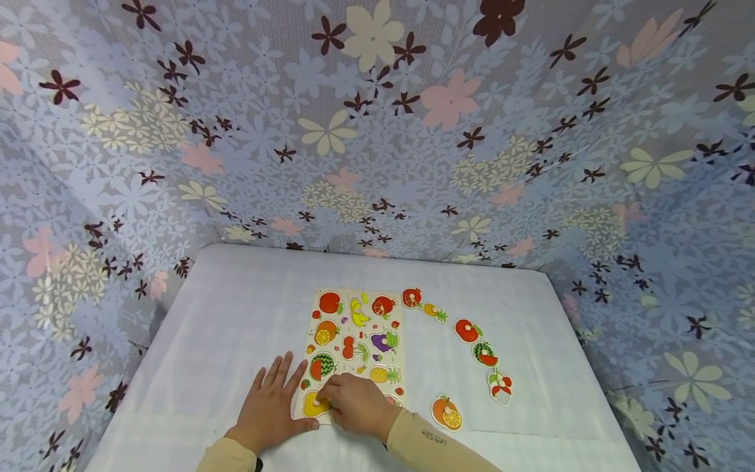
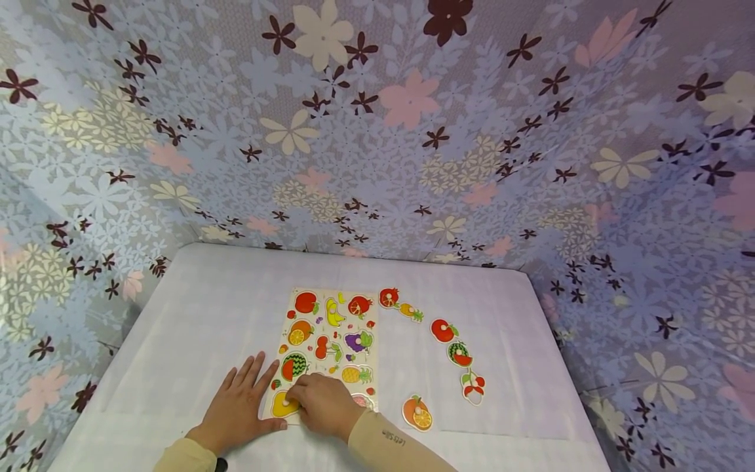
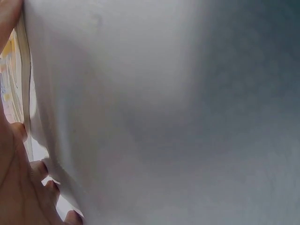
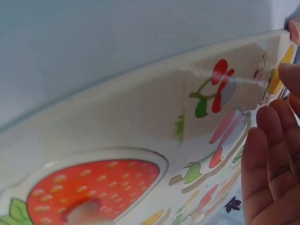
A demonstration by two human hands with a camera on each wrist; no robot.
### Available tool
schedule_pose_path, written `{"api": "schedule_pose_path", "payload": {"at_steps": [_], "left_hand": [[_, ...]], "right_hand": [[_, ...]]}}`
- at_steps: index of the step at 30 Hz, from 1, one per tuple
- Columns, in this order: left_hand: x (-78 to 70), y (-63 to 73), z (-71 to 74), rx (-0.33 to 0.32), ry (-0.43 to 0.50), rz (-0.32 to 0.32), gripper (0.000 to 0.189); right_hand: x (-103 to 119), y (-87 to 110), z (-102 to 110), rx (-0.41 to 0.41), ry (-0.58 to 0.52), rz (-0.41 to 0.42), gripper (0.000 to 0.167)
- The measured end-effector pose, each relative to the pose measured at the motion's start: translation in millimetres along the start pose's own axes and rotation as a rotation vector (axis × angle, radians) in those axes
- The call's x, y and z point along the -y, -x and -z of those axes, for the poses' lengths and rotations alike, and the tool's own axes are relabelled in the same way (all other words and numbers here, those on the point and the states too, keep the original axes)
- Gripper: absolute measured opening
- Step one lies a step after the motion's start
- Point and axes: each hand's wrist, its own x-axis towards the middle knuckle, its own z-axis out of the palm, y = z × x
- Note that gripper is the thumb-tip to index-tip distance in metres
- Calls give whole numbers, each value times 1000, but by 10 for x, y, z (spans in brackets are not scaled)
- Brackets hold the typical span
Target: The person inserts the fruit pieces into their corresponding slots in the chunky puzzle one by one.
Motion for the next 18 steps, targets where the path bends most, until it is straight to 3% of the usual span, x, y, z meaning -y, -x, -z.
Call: {"api": "schedule_pose_path", "payload": {"at_steps": [9,18], "left_hand": [[47,-11,-91,-38,-21,-10,116],[32,-20,-113,-56,-29,-8,118]], "right_hand": [[-96,148,130,-42,-45,-36,26],[-563,688,348,-99,-32,-186,27]]}}
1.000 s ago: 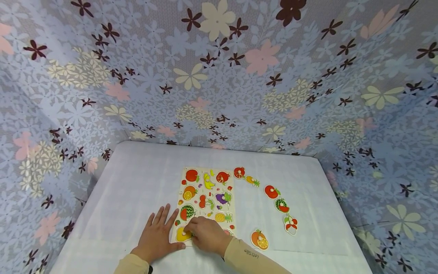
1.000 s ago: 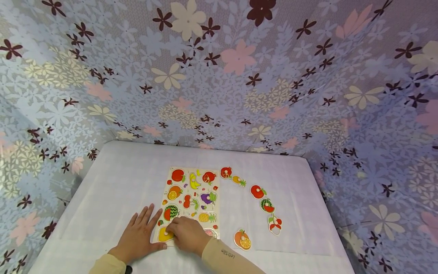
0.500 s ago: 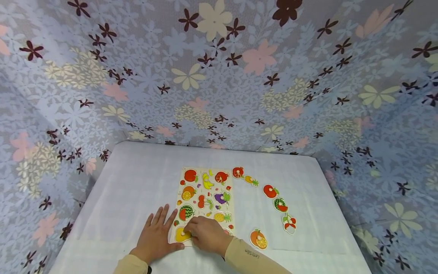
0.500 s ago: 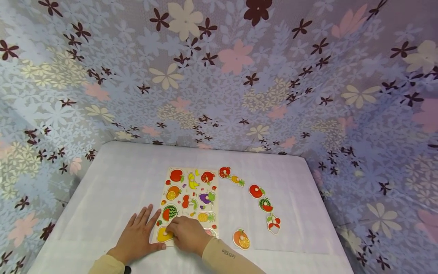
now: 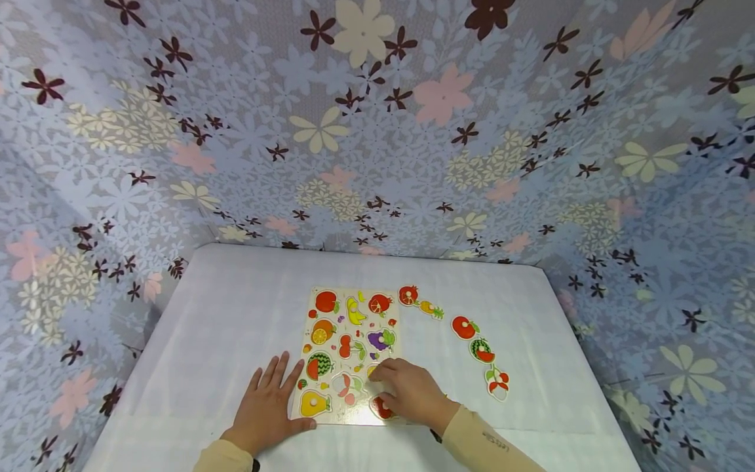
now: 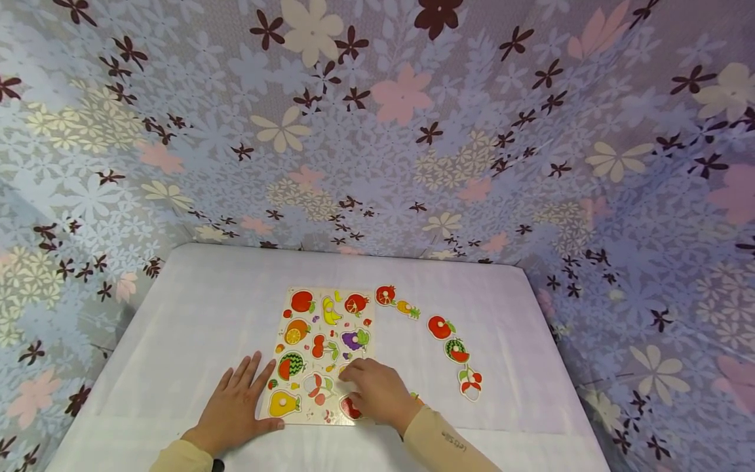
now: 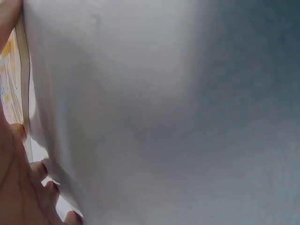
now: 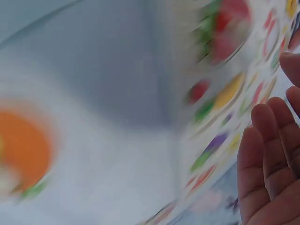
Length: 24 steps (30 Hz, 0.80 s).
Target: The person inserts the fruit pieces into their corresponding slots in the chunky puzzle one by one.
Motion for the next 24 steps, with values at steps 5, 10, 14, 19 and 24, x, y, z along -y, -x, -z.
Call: {"api": "schedule_pose_path", "payload": {"at_steps": [5,10,14,19,24], "left_hand": [[-25,-12,20,15,22,1,117],[-34,2,37,23,34,5,117],[-30,9,39,32,25,10,117],[-37,5,34,43,17,14,117],[-28,-1,19,44,3,17,118]], "right_hand": [[-334,288,139,13,10,-129,33],[-604,527,172,19,9,-205,37],[-727,702,163,18,5,-219,36],[-801,874,110,44,-11,-255,41],[-836,956,61,82,-48,-261,50]]}}
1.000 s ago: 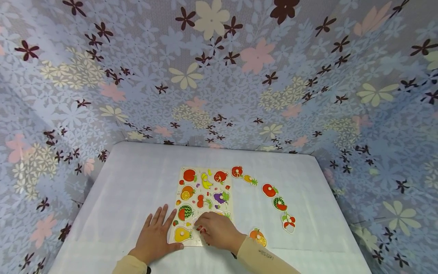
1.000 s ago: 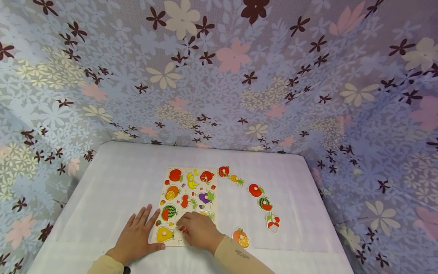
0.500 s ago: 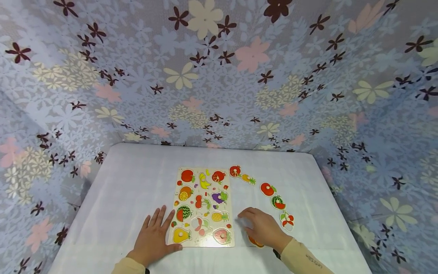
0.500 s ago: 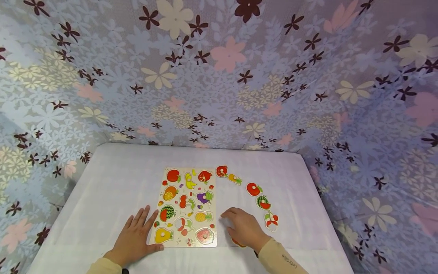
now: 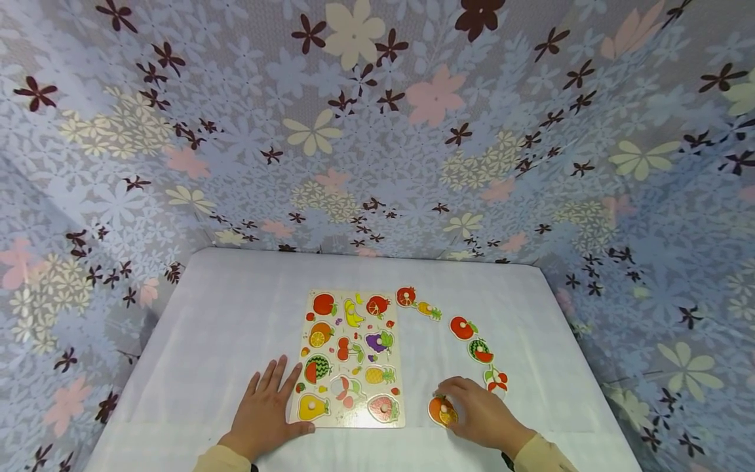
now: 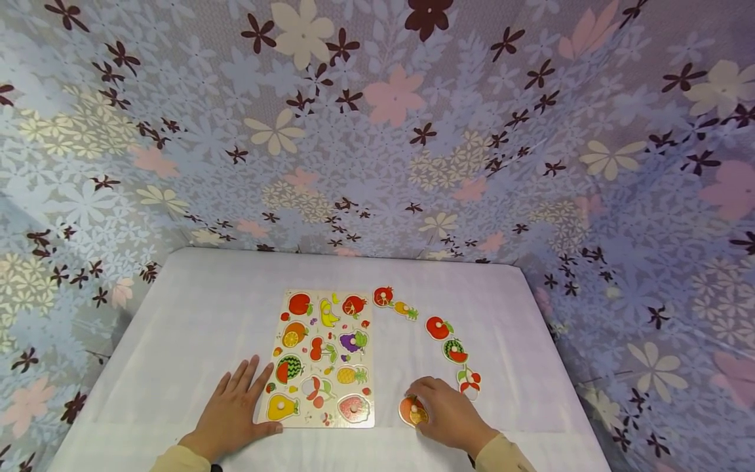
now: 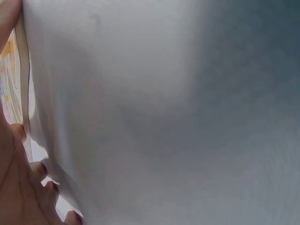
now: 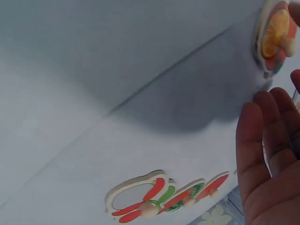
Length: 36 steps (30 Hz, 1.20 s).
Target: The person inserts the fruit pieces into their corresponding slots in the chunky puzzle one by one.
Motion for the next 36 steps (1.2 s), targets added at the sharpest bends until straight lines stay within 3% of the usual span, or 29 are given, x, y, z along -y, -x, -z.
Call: {"api": "schedule_pose_path", "payload": {"at_steps": [14,25,31,36], "left_hand": [[3,0,2,-15,7,-17,117],[-45,20,81,1,5,-13,115],[-58,25,99,10,25,-13,114],[-22,23,78,-5,23,-11,115]], "right_hand": [[-39,-1,-37,68,13,54,54],[-8,-106,-91,19,63,8,52],[-10,-142,-102,-50,98,5,48],[-6,-179,-97,-84,66,12,46]]}}
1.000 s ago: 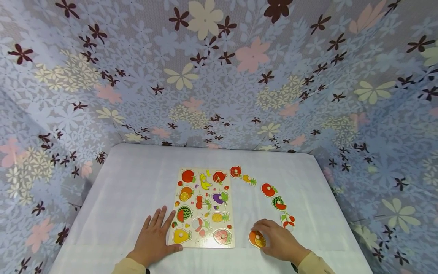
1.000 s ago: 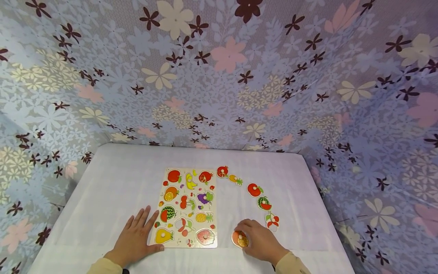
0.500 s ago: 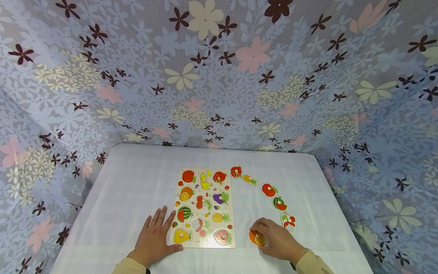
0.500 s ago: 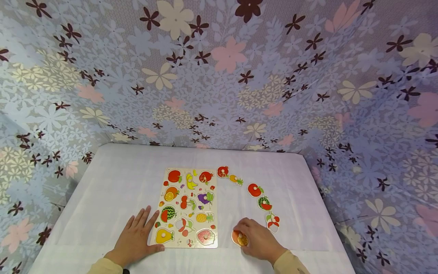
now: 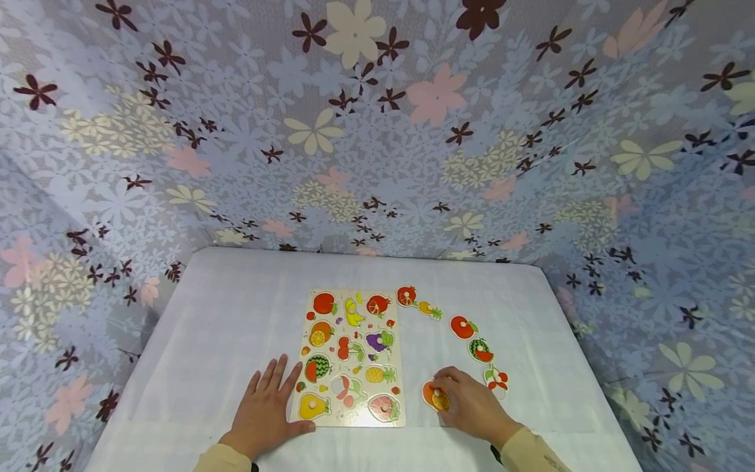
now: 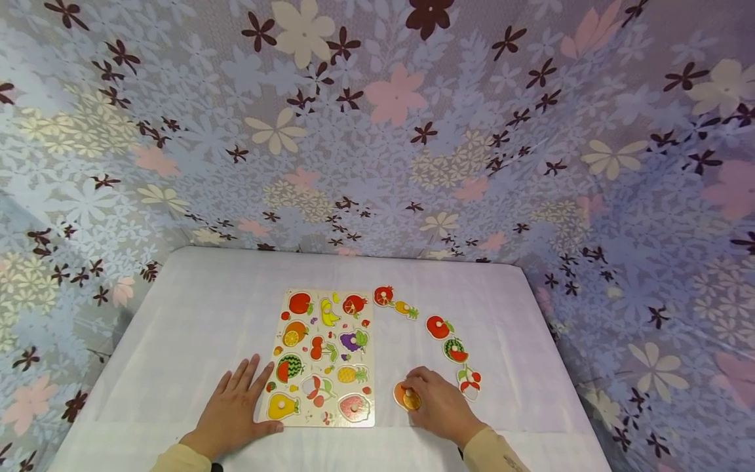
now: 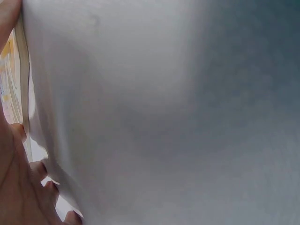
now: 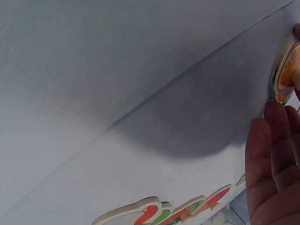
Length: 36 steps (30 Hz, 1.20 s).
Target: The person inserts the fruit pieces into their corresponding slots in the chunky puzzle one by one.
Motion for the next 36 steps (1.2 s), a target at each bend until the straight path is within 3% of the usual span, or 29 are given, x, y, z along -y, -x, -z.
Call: {"api": "schedule_pose_path", "payload": {"at_steps": [10,21,36], "left_hand": [[40,-5,-37,-20,-4,0,116],[8,5,1,-17,-2,-7,115],[-6,1,-21,-20,-6,-1,115]], "right_hand": [[-33,-14,30,31,-51,24,47],[-87,-25,72,51,-12,75,46],[-45,-63,32,-30,35,56,40]]}}
